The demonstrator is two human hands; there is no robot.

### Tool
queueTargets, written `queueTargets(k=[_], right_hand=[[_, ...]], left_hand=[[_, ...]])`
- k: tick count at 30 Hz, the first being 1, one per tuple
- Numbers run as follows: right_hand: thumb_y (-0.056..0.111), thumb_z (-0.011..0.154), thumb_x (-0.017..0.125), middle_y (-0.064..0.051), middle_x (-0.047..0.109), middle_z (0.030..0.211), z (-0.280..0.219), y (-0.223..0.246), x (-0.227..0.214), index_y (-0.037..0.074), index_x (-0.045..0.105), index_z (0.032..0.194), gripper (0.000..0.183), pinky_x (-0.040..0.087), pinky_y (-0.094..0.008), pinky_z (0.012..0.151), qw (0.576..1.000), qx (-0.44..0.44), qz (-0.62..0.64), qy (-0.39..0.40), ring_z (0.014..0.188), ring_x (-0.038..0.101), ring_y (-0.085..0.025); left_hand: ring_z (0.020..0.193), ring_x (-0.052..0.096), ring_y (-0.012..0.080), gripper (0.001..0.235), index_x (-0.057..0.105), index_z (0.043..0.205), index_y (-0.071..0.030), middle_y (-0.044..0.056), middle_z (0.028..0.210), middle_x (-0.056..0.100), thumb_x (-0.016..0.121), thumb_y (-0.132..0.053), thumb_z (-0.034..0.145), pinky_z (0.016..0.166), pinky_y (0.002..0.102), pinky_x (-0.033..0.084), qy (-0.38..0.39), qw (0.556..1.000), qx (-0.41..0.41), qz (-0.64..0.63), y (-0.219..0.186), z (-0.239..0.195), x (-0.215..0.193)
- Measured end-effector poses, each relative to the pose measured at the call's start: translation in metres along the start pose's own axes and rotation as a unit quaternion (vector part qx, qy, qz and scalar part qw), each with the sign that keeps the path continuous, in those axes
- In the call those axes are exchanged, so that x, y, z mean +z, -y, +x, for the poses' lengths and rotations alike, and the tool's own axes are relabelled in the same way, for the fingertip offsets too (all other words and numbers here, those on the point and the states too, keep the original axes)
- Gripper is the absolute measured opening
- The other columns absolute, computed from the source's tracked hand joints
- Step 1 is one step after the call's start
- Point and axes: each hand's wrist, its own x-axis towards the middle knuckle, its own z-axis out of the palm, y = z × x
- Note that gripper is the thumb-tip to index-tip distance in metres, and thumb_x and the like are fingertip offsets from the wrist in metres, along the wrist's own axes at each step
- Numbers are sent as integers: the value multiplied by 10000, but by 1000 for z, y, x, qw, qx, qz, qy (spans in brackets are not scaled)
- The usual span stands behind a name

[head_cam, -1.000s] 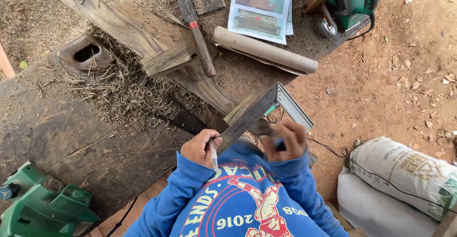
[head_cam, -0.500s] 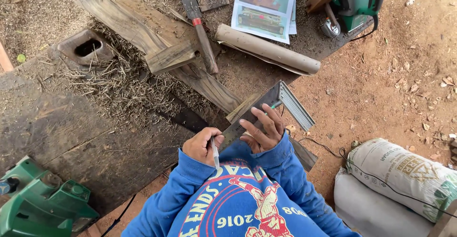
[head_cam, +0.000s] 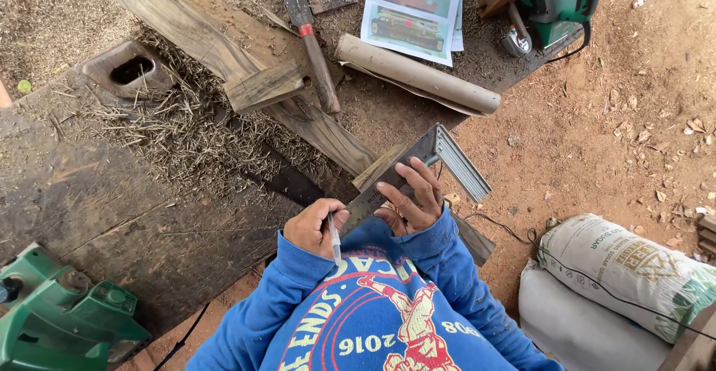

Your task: The person measures and marks a piece of wood using a metal square and a pen. They repeatedly position the square, draw lines, and adjust the wood on a workbench. The person also uses a chisel to make small cuts along the marked lines.

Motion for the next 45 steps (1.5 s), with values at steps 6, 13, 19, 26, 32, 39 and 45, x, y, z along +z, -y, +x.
queueTargets(k=[6, 13, 19, 26, 32, 39, 45], right_hand=[[447, 857, 820, -142, 587, 1414, 0, 5, -4, 187, 748, 1231, 461, 432, -480, 1160, 1000, 20, -1, 21, 1412, 494, -381], [432, 846, 834, -154, 577, 1410, 2, 3, -5, 177, 741, 1242, 480, 434, -488, 1148, 1000, 6, 1, 27, 1409, 489, -397], [410, 844, 846, -167, 563, 1433, -2, -2, -3, 183, 726, 1261, 490, 437, -500, 1156, 999, -4, 26, 24, 1437, 460, -413], [405, 832, 850, -167, 549, 1453, 1, 3, -7, 182, 716, 1285, 522, 435, -522, 1159, 999, 11, 28, 44, 1446, 445, -425], [401, 833, 855, -161, 547, 1451, 0, 3, -5, 184, 719, 1280, 514, 432, -528, 1164, 999, 17, 31, 39, 1450, 441, -422], [379, 812, 869, -169, 558, 1433, 2, 3, -6, 172, 730, 1258, 511, 424, -534, 1165, 999, 15, 24, 41, 1435, 450, -426], [359, 806, 869, -179, 561, 1426, 4, 5, -7, 164, 740, 1235, 488, 433, -534, 1155, 998, 26, 19, 46, 1429, 454, -439]], left_hand=[[616, 706, 208, 76, 655, 962, -76, 82, 754, 684, 712, -117, 934, 566, 313, 532, 7, 1000, -15, -10, 0, 0, 0], [650, 698, 253, 99, 662, 950, -80, 101, 781, 688, 720, -158, 931, 588, 332, 535, 4, 1000, -13, 22, -10, 2, -4], [675, 702, 267, 79, 661, 941, -85, 102, 809, 695, 690, -158, 945, 614, 341, 546, 10, 999, -22, 21, -8, 3, -4], [705, 702, 293, 69, 662, 942, -85, 107, 825, 697, 695, -147, 940, 616, 354, 545, -4, 999, 5, 33, -7, 4, -3], [712, 707, 273, 89, 664, 947, -81, 103, 838, 700, 699, -163, 943, 623, 346, 549, -3, 999, 5, 37, -11, 5, -6], [759, 620, 235, 269, 555, 1105, 19, 146, 982, 607, 704, -133, 941, 703, 319, 529, -52, 995, 87, -25, -22, 12, -12], [911, 663, 295, 297, 668, 1083, -44, 104, 1016, 705, 743, 3, 799, 811, 367, 552, -13, 981, 191, 30, -50, 37, -16]])
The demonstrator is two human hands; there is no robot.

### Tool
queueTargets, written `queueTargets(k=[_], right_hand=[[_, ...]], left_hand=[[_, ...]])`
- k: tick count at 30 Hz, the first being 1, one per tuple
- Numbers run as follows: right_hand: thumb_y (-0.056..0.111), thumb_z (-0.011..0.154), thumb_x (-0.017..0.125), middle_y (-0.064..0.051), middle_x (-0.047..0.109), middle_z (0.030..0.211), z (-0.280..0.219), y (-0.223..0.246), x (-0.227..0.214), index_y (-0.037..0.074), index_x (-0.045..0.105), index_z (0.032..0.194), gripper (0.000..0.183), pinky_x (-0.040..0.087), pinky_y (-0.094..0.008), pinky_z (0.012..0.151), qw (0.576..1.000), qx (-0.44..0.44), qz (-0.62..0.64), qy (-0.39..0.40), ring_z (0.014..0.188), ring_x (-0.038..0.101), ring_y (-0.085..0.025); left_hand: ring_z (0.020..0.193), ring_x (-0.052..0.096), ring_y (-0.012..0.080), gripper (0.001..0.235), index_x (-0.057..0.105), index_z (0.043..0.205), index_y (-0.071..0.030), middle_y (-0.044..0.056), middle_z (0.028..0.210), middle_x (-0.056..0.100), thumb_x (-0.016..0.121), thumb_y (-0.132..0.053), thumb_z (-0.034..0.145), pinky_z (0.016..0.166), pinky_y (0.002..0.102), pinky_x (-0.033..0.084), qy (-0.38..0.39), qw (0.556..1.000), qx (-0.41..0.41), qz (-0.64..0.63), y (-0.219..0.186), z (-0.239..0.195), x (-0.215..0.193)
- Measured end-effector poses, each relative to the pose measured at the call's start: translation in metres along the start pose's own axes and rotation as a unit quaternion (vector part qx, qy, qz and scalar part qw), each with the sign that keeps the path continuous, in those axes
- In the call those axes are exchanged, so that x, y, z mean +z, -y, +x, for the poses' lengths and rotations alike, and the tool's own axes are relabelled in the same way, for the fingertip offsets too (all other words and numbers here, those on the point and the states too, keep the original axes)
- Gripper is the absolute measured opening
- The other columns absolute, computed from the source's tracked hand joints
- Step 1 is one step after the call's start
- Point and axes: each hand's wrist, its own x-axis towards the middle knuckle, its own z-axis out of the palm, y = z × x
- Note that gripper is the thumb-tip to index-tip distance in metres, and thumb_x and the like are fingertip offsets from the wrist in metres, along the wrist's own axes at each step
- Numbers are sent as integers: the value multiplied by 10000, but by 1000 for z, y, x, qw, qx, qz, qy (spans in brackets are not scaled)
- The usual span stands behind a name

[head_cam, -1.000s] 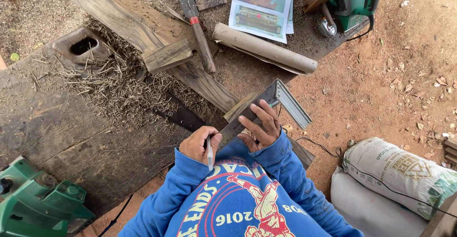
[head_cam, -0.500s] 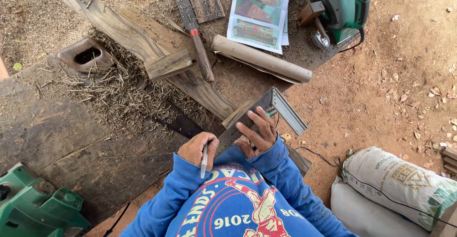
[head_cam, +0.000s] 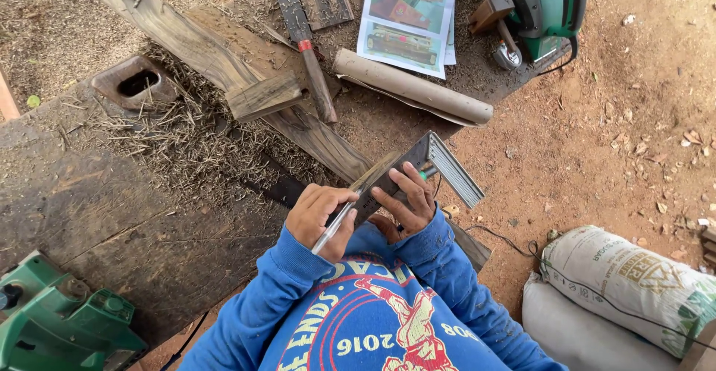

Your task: The person measures and marks a piece of wood using a metal square and a pen. They repeatedly position the square, draw lines, and adjust the wood on a workbench. The person also uses a chisel to make small cuts along the marked lines.

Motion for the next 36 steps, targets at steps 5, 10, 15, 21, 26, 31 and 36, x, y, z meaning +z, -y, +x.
queueTargets(k=[5, 10, 15, 21, 26, 31, 36], right_hand=[[353, 817, 866, -185, 561, 1420, -3, -5, 4, 154, 739, 1234, 480, 439, -534, 1148, 1000, -8, 2, 2, 1424, 461, -445], [348, 813, 868, -180, 554, 1426, -3, -3, 3, 160, 733, 1242, 487, 433, -534, 1157, 1000, -6, 1, 2, 1424, 457, -444], [331, 827, 869, -174, 543, 1440, -1, 1, 0, 173, 731, 1263, 484, 426, -522, 1159, 1000, 9, 4, 20, 1443, 441, -434], [341, 837, 864, -174, 538, 1450, 0, 3, -2, 167, 728, 1276, 491, 425, -530, 1169, 1000, 12, 4, 18, 1450, 439, -435], [346, 830, 862, -179, 539, 1438, 0, -1, -1, 168, 724, 1256, 482, 422, -529, 1158, 1000, 3, 5, 18, 1440, 437, -441], [350, 818, 866, -182, 545, 1430, 1, 3, -2, 170, 731, 1259, 496, 421, -532, 1159, 1000, 12, 5, 24, 1439, 439, -443], [353, 818, 876, -179, 551, 1429, 0, 0, 0, 169, 733, 1251, 492, 426, -525, 1162, 1000, 11, 8, 16, 1438, 450, -442]], left_hand=[[850, 658, 284, 246, 699, 1025, -45, 95, 947, 713, 739, 22, 792, 762, 357, 547, 13, 1000, -7, -2, 5, 2, 4], [853, 661, 282, 232, 697, 1027, -44, 94, 953, 713, 727, 26, 808, 764, 354, 551, 11, 1000, -4, 5, 5, 4, 6], [825, 644, 298, 213, 680, 981, -36, 109, 894, 688, 710, 33, 782, 750, 365, 544, 38, 999, 10, 28, -2, 10, 1], [831, 649, 296, 196, 679, 1007, -23, 113, 905, 692, 701, 16, 815, 744, 359, 543, 27, 1000, 6, 11, -3, 10, 3], [810, 643, 289, 174, 677, 968, -36, 111, 878, 687, 703, 2, 800, 728, 365, 537, 34, 999, -7, 25, -2, 10, 1], [778, 647, 262, 148, 688, 992, -44, 100, 876, 692, 714, -17, 849, 693, 347, 541, 17, 998, -53, -11, 0, 6, 1], [711, 649, 259, 62, 683, 881, -76, 89, 782, 690, 703, -42, 833, 645, 354, 526, -8, 990, -127, 56, -6, -9, -14]])
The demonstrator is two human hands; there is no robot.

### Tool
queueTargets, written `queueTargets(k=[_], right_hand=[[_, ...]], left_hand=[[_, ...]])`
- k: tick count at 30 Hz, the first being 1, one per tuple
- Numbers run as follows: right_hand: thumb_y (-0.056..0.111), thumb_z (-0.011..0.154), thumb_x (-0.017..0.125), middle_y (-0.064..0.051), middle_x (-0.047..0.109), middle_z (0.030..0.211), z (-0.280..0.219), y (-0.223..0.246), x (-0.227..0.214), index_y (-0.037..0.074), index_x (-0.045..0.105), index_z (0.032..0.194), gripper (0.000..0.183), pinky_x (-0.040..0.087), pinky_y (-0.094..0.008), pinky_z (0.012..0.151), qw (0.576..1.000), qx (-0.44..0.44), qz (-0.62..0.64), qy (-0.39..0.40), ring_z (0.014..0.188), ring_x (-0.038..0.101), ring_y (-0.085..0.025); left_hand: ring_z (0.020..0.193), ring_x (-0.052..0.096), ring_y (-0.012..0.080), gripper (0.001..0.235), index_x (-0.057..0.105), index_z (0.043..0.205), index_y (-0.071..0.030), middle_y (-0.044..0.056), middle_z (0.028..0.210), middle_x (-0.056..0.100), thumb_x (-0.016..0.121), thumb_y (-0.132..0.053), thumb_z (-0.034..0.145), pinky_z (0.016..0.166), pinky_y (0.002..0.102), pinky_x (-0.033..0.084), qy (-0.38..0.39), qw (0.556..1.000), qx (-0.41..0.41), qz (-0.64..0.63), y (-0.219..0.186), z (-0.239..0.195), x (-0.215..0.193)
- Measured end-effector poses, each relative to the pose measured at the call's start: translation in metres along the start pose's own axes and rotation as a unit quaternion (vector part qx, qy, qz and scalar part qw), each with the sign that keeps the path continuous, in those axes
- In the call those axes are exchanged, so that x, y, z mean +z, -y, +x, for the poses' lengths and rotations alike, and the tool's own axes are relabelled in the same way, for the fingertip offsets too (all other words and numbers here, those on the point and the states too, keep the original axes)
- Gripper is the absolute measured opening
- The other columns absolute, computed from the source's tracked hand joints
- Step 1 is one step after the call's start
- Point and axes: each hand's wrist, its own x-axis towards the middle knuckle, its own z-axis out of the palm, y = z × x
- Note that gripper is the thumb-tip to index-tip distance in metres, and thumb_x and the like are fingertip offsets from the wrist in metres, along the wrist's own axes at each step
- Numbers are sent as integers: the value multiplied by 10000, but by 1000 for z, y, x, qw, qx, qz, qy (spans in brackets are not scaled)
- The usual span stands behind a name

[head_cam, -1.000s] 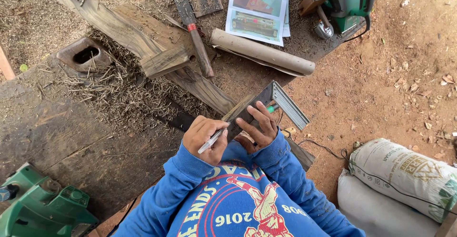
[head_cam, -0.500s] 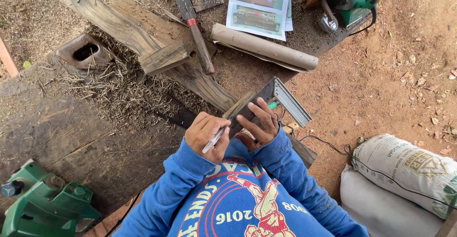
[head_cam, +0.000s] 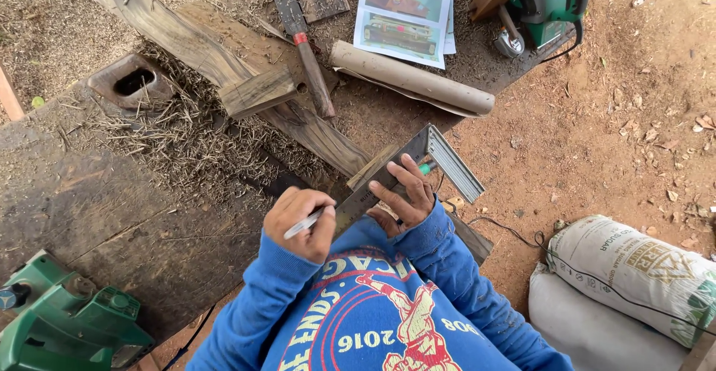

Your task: The person measures and marks a piece of wood using a metal square and a pen. They repeatedly position the square, draw lines, and adjust the wood on a workbench. The person also uses a chisel to make small cuts along the marked lines.

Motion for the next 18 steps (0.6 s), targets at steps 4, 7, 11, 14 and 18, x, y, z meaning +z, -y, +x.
queueTargets(k=[4, 7, 11, 14, 18], right_hand=[[350, 811, 877, -181, 549, 1429, 1, 2, 0, 173, 736, 1236, 482, 418, -522, 1145, 1000, -7, -4, -8, 1431, 442, -450], [325, 833, 865, -174, 551, 1437, 4, 6, -7, 162, 733, 1237, 456, 420, -525, 1158, 1000, -11, 12, -4, 1443, 441, -442], [314, 851, 849, -185, 559, 1432, 10, -9, -21, 149, 736, 1245, 442, 424, -512, 1180, 998, -57, -9, -12, 1431, 462, -424], [355, 882, 851, -169, 577, 1403, 21, -16, -45, 148, 710, 1266, 459, 436, -498, 1186, 994, -47, -82, -62, 1391, 506, -384], [572, 821, 841, -230, 580, 1413, 33, -41, -63, 86, 557, 1447, 841, 430, -537, 1126, 978, 91, -181, -39, 1326, 528, -434]], left_hand=[[809, 688, 281, 185, 683, 1146, -26, 131, 995, 745, 640, -78, 974, 714, 371, 548, -23, 998, 45, 23, 8, -20, -1], [706, 691, 328, 144, 686, 1044, -56, 149, 832, 722, 675, -131, 922, 602, 399, 523, 70, 994, -20, 85, 29, -42, 11], [531, 676, 144, 137, 670, 959, -73, 75, 624, 693, 668, -210, 965, 519, 307, 526, 158, 955, -218, -120, 44, -46, 21], [529, 637, 91, 158, 665, 972, -67, 32, 611, 661, 637, -220, 992, 502, 273, 507, 139, 951, -210, -179, 41, -42, 19], [569, 608, 69, 201, 662, 968, -40, 0, 642, 641, 618, -225, 1034, 518, 246, 482, 107, 953, -170, -228, 53, -38, 20]])
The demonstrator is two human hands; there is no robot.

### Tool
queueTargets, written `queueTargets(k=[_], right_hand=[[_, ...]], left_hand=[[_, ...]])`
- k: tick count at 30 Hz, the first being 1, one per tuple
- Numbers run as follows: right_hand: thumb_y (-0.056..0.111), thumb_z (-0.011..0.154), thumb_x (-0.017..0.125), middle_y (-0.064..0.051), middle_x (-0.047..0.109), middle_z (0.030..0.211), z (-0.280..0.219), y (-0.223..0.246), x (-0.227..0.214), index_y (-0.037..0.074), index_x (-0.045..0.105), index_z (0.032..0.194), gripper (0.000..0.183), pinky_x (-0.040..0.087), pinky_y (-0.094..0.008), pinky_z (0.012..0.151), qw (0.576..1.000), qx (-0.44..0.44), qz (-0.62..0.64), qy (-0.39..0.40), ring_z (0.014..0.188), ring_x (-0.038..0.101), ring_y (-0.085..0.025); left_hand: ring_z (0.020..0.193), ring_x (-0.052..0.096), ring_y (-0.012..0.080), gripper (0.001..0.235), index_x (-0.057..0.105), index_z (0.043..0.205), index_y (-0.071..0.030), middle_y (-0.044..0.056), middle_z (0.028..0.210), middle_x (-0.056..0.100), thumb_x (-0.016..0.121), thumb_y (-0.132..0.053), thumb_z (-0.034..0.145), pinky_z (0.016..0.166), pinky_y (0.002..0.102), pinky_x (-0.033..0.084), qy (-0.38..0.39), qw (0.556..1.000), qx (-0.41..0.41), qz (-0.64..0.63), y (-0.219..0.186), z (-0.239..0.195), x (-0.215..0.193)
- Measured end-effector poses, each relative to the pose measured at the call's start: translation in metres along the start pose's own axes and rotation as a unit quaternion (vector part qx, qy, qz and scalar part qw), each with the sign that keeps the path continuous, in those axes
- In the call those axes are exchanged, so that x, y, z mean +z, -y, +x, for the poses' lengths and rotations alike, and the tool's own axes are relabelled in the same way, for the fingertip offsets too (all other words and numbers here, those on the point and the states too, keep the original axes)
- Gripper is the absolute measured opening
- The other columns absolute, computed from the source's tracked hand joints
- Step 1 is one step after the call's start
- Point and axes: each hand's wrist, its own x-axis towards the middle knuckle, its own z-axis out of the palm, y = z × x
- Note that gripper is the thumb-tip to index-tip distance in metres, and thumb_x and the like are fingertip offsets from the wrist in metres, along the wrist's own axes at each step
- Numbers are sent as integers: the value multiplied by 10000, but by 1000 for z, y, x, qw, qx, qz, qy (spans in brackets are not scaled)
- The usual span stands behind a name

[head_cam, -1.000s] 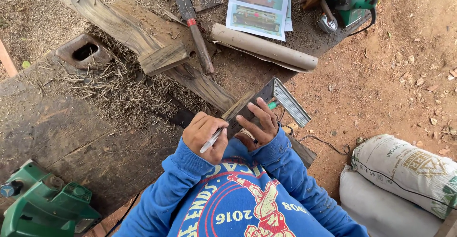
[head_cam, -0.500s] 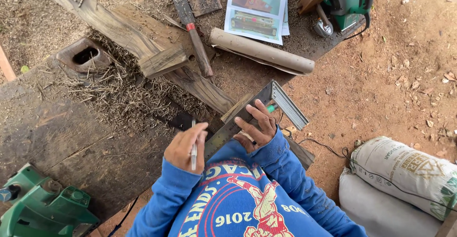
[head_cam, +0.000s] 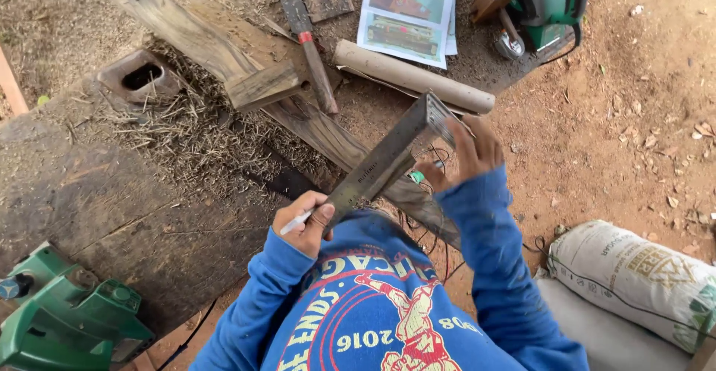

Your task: The person measures and marks a piece of wood using a metal square and a pen. They repeatedly position the square, draw lines, and adjust the wood on a workbench. The person also uses a chisel to make small cuts along the marked lines.

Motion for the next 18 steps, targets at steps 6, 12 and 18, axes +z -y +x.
queueTargets(k=[6, 12, 18], right_hand=[[684, 659, 869, -341, 406, 1488, 48, -15, 10, 44, 231, 1584, 1293, 380, -543, 1057, 960, 117, 141, 211, 1364, 394, -526], [669, 587, 902, -306, 437, 1461, 49, -7, 28, 193, 328, 1572, 1236, 431, -536, 1051, 954, 101, 132, 250, 1358, 439, -506], [671, 600, 903, -272, 495, 1311, 49, 3, 17, 167, 434, 1457, 1099, 487, -522, 995, 956, 106, 128, 242, 1229, 534, -473]], left_hand=[[538, 642, 63, 198, 654, 948, -31, -1, 637, 642, 624, -219, 1005, 495, 232, 508, 9, 999, -29, 39, -1, 13, -1], [540, 636, 68, 191, 659, 944, -29, 1, 634, 640, 634, -210, 999, 499, 237, 498, 16, 998, -59, 25, 17, 13, -3], [545, 616, 60, 178, 653, 951, -31, 1, 622, 634, 630, -198, 1008, 517, 229, 498, 32, 997, -66, 12, 20, 10, -6]])
